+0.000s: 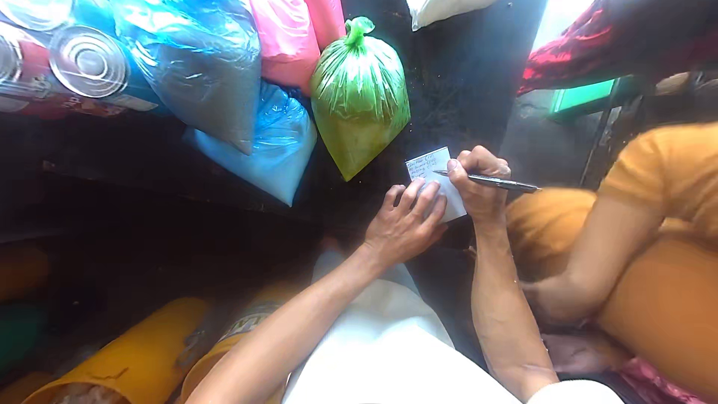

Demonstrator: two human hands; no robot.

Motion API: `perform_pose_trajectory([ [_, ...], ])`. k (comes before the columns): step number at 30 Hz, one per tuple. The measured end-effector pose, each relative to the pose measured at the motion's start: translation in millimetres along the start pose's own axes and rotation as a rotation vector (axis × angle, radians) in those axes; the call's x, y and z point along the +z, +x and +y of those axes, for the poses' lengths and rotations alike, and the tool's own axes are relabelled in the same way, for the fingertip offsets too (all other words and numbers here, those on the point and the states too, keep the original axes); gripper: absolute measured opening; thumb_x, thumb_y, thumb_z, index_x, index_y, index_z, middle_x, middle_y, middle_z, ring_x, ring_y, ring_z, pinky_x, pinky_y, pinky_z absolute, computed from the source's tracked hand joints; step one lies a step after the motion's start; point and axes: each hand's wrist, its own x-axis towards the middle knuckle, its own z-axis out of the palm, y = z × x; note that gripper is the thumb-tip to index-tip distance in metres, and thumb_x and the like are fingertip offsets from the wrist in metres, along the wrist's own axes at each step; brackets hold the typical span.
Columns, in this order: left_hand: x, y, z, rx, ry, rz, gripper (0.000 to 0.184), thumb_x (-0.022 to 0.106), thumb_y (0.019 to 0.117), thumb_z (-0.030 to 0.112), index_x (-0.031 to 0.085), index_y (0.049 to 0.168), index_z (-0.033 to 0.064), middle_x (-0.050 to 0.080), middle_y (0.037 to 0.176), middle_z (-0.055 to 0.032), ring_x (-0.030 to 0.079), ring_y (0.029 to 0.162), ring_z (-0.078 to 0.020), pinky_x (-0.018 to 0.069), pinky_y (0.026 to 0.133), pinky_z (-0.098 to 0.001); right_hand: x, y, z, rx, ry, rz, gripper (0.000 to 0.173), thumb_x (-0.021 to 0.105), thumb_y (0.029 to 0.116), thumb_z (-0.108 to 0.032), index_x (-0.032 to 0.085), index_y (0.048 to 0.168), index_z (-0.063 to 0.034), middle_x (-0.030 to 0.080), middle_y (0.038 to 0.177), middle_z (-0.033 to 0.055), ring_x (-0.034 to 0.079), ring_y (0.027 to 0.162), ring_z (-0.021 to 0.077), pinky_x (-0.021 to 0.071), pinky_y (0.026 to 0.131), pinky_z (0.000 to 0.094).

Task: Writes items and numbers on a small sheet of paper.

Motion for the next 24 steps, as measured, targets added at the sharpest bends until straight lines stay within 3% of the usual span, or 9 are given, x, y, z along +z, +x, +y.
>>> perform_pose_trajectory([
  [10,-1.5,0.4,-0.1,0.033,-0.002,-0.006,0.044,0.05,0.1035,0.045,0.067,0.132,0.0171,0.057,0.148,-0.0063,0.049,0.139,-0.0224,0.0343,0.113,-0.046,5.0,-7.0,1.9,-0.024,-0.077,0.086,0.025,0.065,0.0943,-0.007,0.054,0.072,-0.0092,0.053,0.065,-0.0023,0.051,0.055,0.0018,0.0408,0.048,0.0155],
  [24,-2.7,1.5,0.0,0.03,-0.004,-0.016,0.042,0.051,0.1032,0.044,0.068,0.131,0.018,0.058,0.147,-0.0059,0.049,0.139,-0.0224,0.0338,0.113,-0.0461,1.9,-7.2,0.3,0.013,-0.106,-0.003,0.027,0.065,0.0942,-0.009,0.054,0.07,-0.0086,0.051,0.062,-0.0017,0.047,0.051,0.0022,0.0364,0.045,0.0157],
])
